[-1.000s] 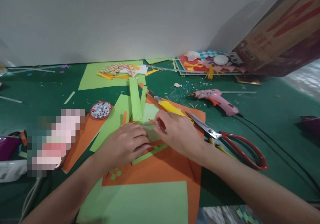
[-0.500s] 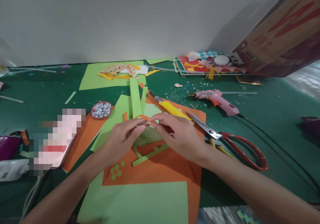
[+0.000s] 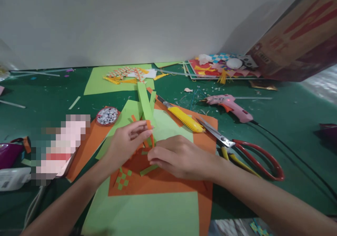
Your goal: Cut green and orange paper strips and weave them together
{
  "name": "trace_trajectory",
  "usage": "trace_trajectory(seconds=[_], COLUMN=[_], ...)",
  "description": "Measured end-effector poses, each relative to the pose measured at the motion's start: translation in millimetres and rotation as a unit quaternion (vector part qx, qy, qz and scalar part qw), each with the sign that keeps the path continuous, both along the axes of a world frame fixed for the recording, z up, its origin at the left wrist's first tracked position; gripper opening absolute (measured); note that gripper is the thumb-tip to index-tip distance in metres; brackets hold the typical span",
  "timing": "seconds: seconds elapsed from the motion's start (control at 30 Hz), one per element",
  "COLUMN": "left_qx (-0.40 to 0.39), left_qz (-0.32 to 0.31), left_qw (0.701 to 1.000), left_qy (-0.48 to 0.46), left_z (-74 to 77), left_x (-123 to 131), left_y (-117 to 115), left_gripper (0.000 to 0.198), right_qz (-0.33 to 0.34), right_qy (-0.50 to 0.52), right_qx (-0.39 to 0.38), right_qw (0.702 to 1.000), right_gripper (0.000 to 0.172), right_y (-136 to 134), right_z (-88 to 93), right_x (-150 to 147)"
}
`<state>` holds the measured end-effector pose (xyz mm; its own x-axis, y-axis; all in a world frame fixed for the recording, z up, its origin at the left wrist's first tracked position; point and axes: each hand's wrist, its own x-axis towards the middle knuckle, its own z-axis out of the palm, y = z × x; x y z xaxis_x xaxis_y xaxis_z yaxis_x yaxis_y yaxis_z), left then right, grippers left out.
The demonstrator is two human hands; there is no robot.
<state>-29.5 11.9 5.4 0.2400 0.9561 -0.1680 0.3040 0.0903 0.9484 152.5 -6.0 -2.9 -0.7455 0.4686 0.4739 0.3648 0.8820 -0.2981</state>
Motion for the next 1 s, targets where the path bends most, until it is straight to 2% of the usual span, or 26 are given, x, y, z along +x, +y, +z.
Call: trace_trajectory(seconds=[0.17, 0.37, 0.6, 0.73, 0.83, 1.0], left_qx=[-0.038, -0.062, -0.081, -0.11, -0.132, -0.136], left_qz=[-0.004, 0.001, 0.016, 0.033, 0.05, 0.057], left_qw=[0.999, 0.997, 0.991, 0.98, 0.968, 0.956], left_qy=[-0.029, -0.053, -0.105, -0.163, -0.206, -0.255], left_z=[-2.9, -3.2, 2.7, 5.7, 7.6, 8.9], left_x=[-3, -4, 0, 0, -1, -3], left_y=[1, 1, 1, 2, 2, 2], left_gripper=[0.056, 0.055, 0.037, 0.028, 0.023, 0.028], right_qz=[0.051, 0.102, 0.114, 0.099, 0.056, -0.011], right_qy=[0.008, 0.033, 0.09, 0.103, 0.118, 0.142], right_qx=[-0.128, -0.273, -0.444, -0.484, -0.482, -0.47], right_qw=[0.99, 0.956, 0.884, 0.863, 0.866, 0.871], right_gripper=[0.018, 0.013, 0.012, 0.013, 0.014, 0.018], right_y=[-2, -4, -3, -1, 0, 2], right_z=[7.4, 10.8, 20.7, 23.2, 21.9, 24.0], right_x=[1, 0, 2, 4, 4, 4])
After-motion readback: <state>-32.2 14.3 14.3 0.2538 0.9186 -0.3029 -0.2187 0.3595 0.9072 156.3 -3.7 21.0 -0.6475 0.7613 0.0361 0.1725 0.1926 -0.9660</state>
